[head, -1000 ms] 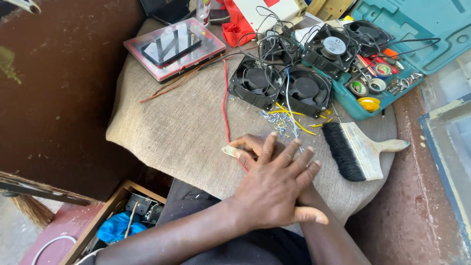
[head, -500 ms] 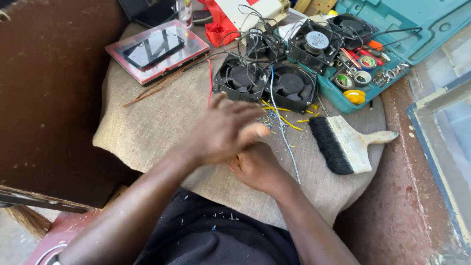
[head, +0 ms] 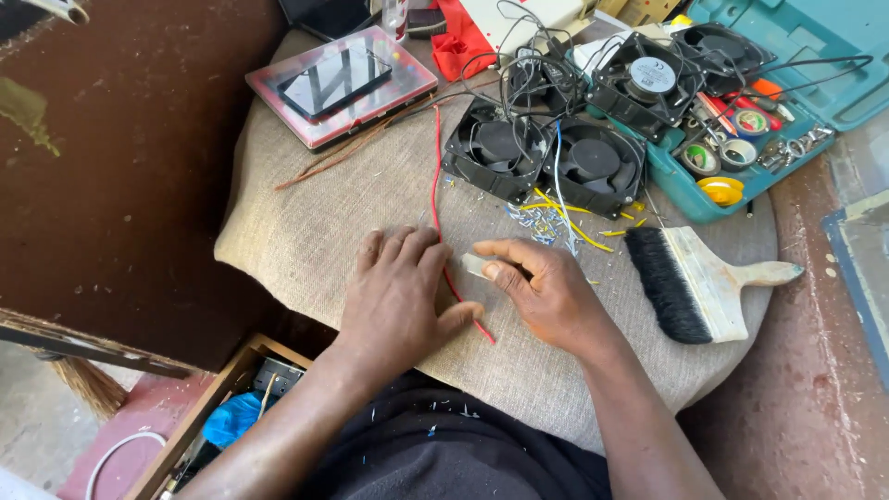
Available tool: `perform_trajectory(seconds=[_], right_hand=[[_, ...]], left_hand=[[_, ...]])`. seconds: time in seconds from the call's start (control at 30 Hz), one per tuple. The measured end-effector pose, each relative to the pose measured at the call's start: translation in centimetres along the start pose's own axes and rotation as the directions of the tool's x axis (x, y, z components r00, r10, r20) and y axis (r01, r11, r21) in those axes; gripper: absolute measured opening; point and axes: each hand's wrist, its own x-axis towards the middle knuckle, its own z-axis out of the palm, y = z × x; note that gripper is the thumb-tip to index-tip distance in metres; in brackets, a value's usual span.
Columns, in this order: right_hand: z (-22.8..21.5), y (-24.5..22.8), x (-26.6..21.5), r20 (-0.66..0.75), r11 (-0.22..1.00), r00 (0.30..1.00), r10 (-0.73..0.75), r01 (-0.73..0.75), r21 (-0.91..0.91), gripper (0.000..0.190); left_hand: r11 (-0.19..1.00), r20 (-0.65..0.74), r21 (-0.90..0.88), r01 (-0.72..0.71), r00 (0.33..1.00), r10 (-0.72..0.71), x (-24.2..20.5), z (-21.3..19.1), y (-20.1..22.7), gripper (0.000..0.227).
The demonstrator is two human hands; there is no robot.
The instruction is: Stripping the insulation from a red electrical wire using a small blade and brushing away debris on a workbench.
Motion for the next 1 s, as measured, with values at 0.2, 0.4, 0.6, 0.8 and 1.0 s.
perform_trajectory(seconds=[0.2, 0.4, 0.6, 0.8, 1.0], right_hand=[[1.0, 0.1, 0.9, 0.109, 1.000, 0.994, -0.014, 0.014, -0.005, 0.023], [1.9, 1.0, 1.2, 0.128, 0.969, 0.987, -0.093, 0.120, -0.216, 0.026], [1.5, 0.8, 0.9, 0.145, 0.965, 0.982, -0.119, 0.149, -0.216, 0.025], [1.4, 1.0, -0.4, 0.064, 0.998, 0.997, -0.049, 0.048, 0.029, 0.023], [2.9, 2.9, -0.8, -0.114, 0.979, 0.976, -0.188, 0.176, -0.105, 0.020]], left_hand=[[0.989, 0.218, 0.143, 0.036, 0.974, -0.067, -0.5, -1.7, 1.3, 0.099], [0.994, 0.296, 0.074, 0.084, 0.950, -0.102, -0.2, -2.2, 1.6, 0.106], [0.990, 0.284, 0.126, 0.064, 0.954, -0.098, -0.2, -2.0, 1.1, 0.111], [0.991, 0.292, 0.116, 0.059, 0.952, -0.091, -0.7, -1.4, 0.8, 0.114], [0.893, -0.196, -0.367, -0.261, 0.960, 0.200, -3.3, -6.8, 2.5, 0.040]])
